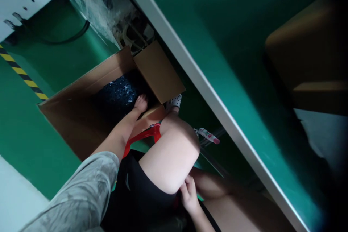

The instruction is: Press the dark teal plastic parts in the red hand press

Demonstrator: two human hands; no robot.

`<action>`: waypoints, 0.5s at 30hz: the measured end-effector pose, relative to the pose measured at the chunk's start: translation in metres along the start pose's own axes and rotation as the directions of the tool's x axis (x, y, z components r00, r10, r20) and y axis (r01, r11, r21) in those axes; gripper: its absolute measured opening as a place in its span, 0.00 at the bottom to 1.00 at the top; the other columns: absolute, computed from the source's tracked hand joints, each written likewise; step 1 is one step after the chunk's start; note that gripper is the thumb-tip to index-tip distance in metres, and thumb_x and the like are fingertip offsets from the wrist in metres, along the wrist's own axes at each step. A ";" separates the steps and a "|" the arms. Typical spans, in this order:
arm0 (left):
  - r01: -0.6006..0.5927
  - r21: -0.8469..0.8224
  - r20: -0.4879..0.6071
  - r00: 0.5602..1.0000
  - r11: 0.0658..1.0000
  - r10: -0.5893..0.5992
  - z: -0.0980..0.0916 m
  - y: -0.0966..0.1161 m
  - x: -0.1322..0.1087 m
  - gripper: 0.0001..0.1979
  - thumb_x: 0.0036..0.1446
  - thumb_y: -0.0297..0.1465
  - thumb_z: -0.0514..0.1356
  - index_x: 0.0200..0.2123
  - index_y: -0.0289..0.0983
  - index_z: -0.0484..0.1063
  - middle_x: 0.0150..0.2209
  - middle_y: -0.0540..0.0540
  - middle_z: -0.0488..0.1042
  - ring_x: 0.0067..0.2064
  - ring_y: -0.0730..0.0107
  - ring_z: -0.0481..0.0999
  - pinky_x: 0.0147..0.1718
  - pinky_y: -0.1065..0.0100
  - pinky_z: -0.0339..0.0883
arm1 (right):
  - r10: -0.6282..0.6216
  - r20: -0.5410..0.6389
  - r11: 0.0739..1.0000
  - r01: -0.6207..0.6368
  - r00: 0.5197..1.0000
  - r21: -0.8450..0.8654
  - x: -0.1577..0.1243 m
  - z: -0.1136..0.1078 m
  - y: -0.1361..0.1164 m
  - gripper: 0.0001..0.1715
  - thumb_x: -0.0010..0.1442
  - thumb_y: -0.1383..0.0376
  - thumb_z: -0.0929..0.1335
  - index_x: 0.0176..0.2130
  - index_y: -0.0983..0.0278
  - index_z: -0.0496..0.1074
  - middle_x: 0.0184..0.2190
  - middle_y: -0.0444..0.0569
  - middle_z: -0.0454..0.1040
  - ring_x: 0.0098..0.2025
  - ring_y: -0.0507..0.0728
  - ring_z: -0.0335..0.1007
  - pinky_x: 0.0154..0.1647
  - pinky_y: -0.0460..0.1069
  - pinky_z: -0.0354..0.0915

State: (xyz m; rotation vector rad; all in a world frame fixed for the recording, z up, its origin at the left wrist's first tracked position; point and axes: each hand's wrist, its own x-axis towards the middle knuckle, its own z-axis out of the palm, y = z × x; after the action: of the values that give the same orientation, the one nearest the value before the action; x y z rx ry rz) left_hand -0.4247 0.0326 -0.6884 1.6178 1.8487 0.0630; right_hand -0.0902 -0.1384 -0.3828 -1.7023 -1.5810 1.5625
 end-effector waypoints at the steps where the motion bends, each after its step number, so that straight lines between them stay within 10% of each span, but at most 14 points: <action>1: 0.050 -0.050 -0.044 0.998 0.998 -0.052 -0.001 -0.001 -0.001 0.24 0.64 0.26 0.54 0.63 0.31 0.70 0.65 0.33 0.69 0.70 0.49 0.60 0.71 0.52 0.50 | -0.003 0.001 1.000 0.003 1.000 0.006 0.000 0.000 -0.001 0.34 0.67 0.39 0.62 0.35 0.62 0.79 0.28 0.52 0.78 0.31 0.61 0.75 0.34 0.52 0.75; 8: 0.344 -0.435 -0.168 0.877 0.832 -0.451 0.006 -0.006 0.004 0.22 0.69 0.27 0.48 0.61 0.33 0.69 0.50 0.38 0.81 0.47 0.66 0.82 0.47 0.66 0.76 | 0.033 0.007 0.999 -0.033 0.999 0.030 0.001 0.001 -0.004 0.33 0.67 0.39 0.63 0.36 0.62 0.80 0.29 0.53 0.79 0.31 0.62 0.77 0.34 0.53 0.76; 15: 0.339 -0.599 -0.101 0.867 0.725 -0.488 0.003 -0.007 0.001 0.17 0.66 0.26 0.55 0.54 0.35 0.78 0.45 0.41 0.84 0.43 0.65 0.84 0.46 0.65 0.77 | 0.016 -0.009 1.000 -0.016 1.000 0.006 -0.003 0.001 0.001 0.33 0.68 0.41 0.62 0.38 0.64 0.80 0.31 0.54 0.80 0.33 0.61 0.78 0.36 0.52 0.75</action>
State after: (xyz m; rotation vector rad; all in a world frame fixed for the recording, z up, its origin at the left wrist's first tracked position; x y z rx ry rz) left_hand -0.4297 0.0303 -0.6942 0.7806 2.0845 0.5910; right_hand -0.0902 -0.1419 -0.3827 -1.7211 -1.5606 1.5630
